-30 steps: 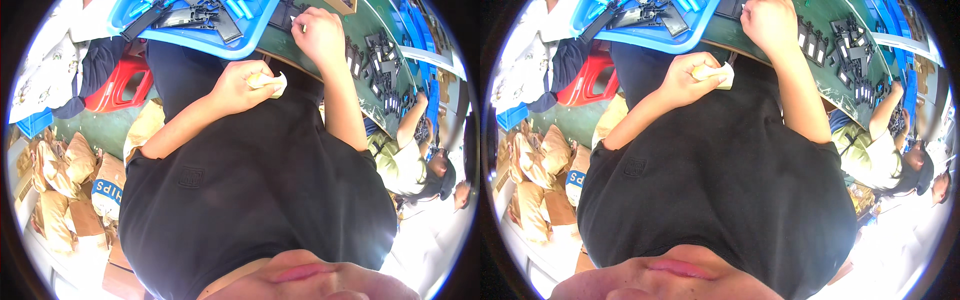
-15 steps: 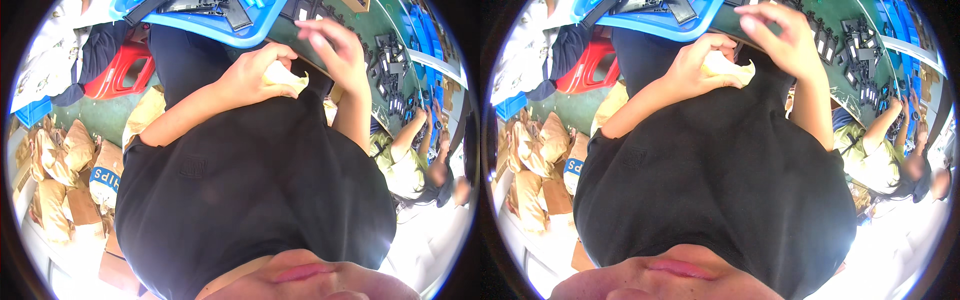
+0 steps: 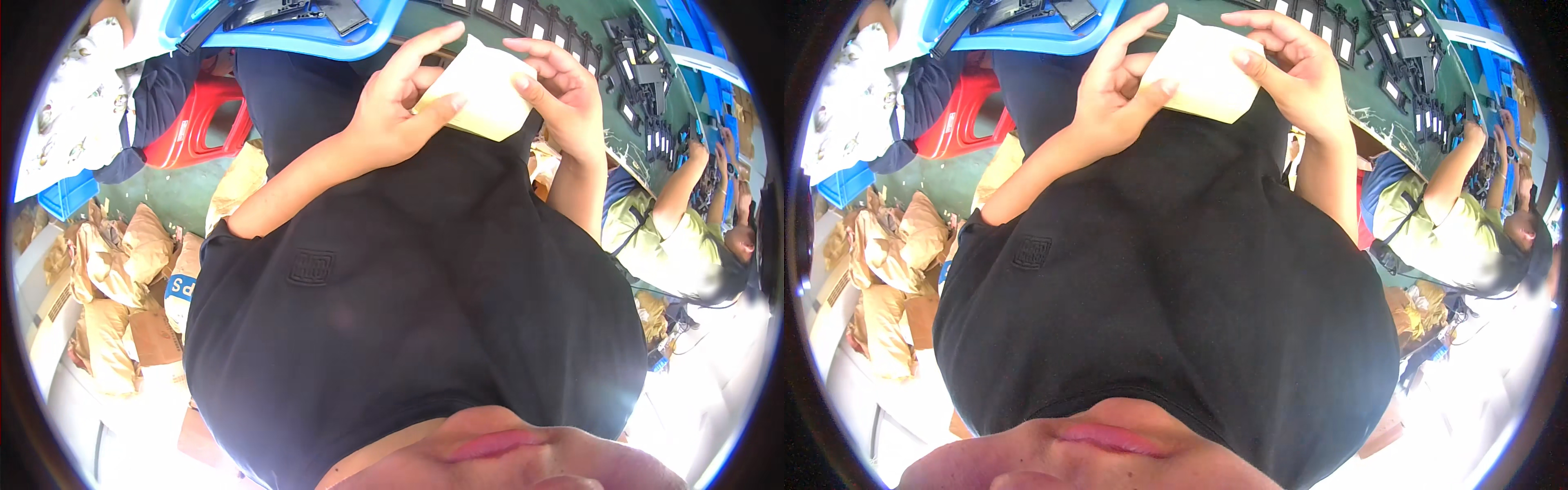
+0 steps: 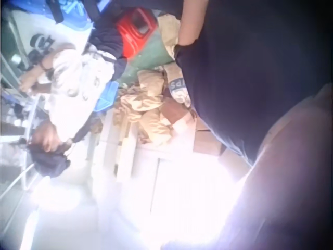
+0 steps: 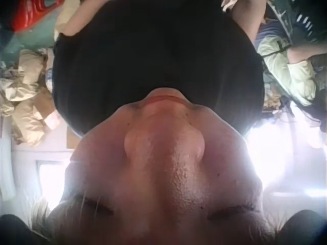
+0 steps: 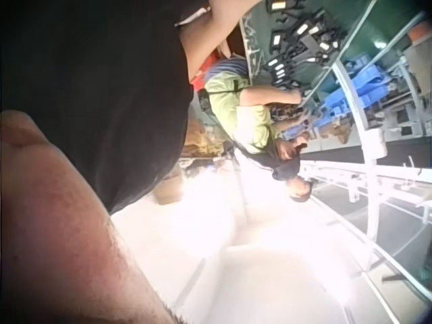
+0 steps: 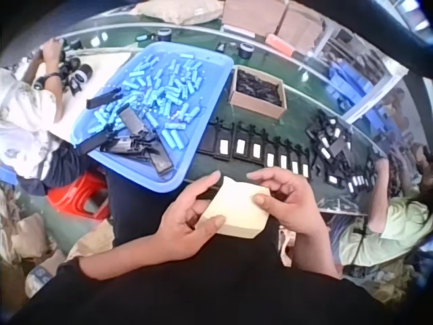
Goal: Assembling and labeling plastic toy gun components at a factory workbench.
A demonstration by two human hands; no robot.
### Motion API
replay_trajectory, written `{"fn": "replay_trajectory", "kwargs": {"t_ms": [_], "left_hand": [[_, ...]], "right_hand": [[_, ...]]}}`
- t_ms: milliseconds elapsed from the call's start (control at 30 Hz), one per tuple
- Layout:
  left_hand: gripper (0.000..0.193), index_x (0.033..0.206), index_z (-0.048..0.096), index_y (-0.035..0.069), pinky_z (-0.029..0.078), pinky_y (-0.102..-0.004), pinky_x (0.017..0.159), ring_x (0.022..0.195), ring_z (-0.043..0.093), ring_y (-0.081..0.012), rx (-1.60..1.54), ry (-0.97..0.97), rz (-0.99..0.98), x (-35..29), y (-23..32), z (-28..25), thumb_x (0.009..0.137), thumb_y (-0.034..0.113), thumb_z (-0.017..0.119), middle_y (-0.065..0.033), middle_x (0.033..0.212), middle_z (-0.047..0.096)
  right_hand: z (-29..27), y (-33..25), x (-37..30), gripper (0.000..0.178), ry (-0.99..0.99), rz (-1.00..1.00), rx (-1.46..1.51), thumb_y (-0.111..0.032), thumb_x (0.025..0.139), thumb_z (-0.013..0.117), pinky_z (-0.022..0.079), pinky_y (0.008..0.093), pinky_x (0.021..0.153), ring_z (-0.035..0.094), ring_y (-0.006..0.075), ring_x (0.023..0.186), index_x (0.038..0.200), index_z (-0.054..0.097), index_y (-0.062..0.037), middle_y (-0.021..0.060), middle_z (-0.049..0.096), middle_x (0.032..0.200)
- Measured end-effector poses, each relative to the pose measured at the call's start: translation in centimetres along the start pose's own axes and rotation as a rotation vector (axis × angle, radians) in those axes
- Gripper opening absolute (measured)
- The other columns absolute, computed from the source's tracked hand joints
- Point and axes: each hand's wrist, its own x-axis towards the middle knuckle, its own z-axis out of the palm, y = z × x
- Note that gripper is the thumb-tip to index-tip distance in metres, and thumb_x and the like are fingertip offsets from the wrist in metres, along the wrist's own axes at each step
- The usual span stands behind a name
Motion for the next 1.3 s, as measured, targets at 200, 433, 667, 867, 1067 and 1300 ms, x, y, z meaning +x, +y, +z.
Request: {"fn": "replay_trajectory", "kwargs": {"t_ms": [200, 433, 667, 867, 1067, 1300], "left_hand": [[0.039, 0.145, 0.059, 0.005, 0.052, -0.0240, 0.080, 0.084, 0.068, -0.0085, 0.057, 0.019, -0.025, 0.0, 0.0, 0.6, 0.106, 0.001, 0.055, -0.0052, 0.093, 0.077], [0.030, 0.134, 0.063, 0.003, 0.051, -0.0274, 0.069, 0.073, 0.062, -0.0111, 0.221, 0.021, 0.021, 0.7, 0.4, 2.1, 0.107, 0.001, 0.051, -0.0072, 0.089, 0.071], [0.035, 0.139, 0.058, -0.001, 0.055, -0.0261, 0.084, 0.097, 0.071, -0.0096, 0.259, -0.031, 0.026, 0.7, 0.8, 3.5, 0.104, 0.002, 0.058, -0.0089, 0.104, 0.078], [0.044, 0.137, 0.058, -0.002, 0.059, -0.0287, 0.078, 0.089, 0.073, -0.0108, 0.378, -0.007, 0.027, 0.4, 0.3, 4.1, 0.096, 0.006, 0.074, -0.0090, 0.099, 0.079], [0.029, 0.117, 0.068, 0.002, 0.058, -0.0325, 0.066, 0.074, 0.076, -0.0244, 0.419, 0.075, 0.018, 0.6, -0.1, 4.3, 0.092, 0.013, 0.077, -0.0140, 0.089, 0.076], [0.028, 0.105, 0.074, 0.002, 0.061, -0.0350, 0.071, 0.083, 0.079, -0.0293, 0.431, 0.163, 0.009, 0.7, -0.4, 4.2, 0.085, 0.019, 0.084, -0.0172, 0.092, 0.078]], "right_hand": [[0.2, 0.7, -1.4, 0.043, 0.229, -0.092, -0.324, -0.002, 0.097, 0.074, 0.051, 0.0250, 0.091, 0.068, 0.0096, 0.101, 0.139, 0.065, -0.0015, 0.0048, 0.077, 0.110], [2.2, -2.9, -2.0, 0.028, 0.399, -0.661, -0.889, 0.003, 0.081, 0.076, 0.053, 0.0330, 0.087, 0.066, 0.0233, 0.099, 0.107, 0.078, -0.0038, 0.0105, 0.071, 0.109], [3.1, -2.4, -2.5, 0.035, 0.263, -0.587, -1.031, -0.009, 0.076, 0.087, 0.048, 0.0379, 0.078, 0.062, 0.0242, 0.088, 0.109, 0.077, -0.0089, 0.0041, 0.067, 0.101], [3.6, -1.7, -2.7, 0.030, 0.263, -0.595, -1.018, -0.004, 0.077, 0.086, 0.050, 0.0373, 0.079, 0.064, 0.0240, 0.091, 0.105, 0.077, -0.0089, 0.0032, 0.069, 0.103], [4.4, -1.7, -2.6, 0.024, 0.317, -0.593, -0.939, -0.001, 0.078, 0.084, 0.053, 0.0364, 0.080, 0.065, 0.0248, 0.092, 0.100, 0.075, -0.0078, 0.0038, 0.070, 0.102], [4.8, -0.6, -2.4, 0.021, 0.248, -0.616, -0.903, 0.002, 0.079, 0.081, 0.051, 0.0380, 0.082, 0.065, 0.0268, 0.094, 0.095, 0.072, -0.0061, 0.0041, 0.069, 0.102]]}}
